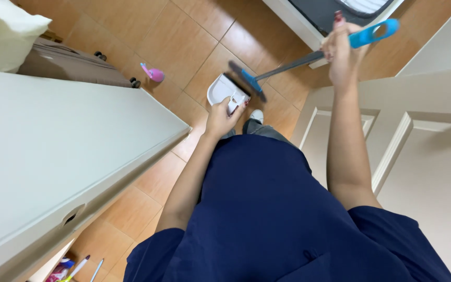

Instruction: The person sweeps the tiled floor of a bedroom using a broom and dustpan. They gather debris into the dustpan and move around the room to clean different areas, including near a bed and a door.

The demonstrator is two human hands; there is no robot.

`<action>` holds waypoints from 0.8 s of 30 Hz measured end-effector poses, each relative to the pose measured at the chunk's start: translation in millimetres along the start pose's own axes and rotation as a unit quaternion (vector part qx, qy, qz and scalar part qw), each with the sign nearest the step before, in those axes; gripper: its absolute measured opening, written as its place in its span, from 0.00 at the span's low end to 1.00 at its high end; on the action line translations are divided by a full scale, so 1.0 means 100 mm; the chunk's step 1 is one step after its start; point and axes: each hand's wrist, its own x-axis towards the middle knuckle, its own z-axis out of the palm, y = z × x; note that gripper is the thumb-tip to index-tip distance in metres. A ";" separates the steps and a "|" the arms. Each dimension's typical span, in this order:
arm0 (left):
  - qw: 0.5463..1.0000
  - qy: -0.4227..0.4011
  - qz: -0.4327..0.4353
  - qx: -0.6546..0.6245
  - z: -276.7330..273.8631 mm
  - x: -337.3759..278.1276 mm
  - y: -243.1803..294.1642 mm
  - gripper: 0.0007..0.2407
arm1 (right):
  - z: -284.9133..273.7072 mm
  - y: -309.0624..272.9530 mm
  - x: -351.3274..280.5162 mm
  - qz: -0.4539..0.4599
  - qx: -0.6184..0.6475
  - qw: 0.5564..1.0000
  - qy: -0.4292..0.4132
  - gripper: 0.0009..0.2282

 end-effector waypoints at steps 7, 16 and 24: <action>0.998 -0.002 -0.056 -0.039 -0.02 0.03 -0.38 0.18 | 0.35 -0.08 -0.50 -0.047 -0.119 0.989 -0.076 0.12; 0.941 -0.004 -0.162 -0.297 0.15 0.10 -1.01 0.28 | 0.14 -0.72 -0.93 0.218 -0.449 0.850 -0.171 0.15; 0.916 -0.059 -0.249 -0.308 0.18 0.15 -1.32 0.33 | -0.46 -0.40 -1.31 0.546 0.096 0.825 -0.108 0.23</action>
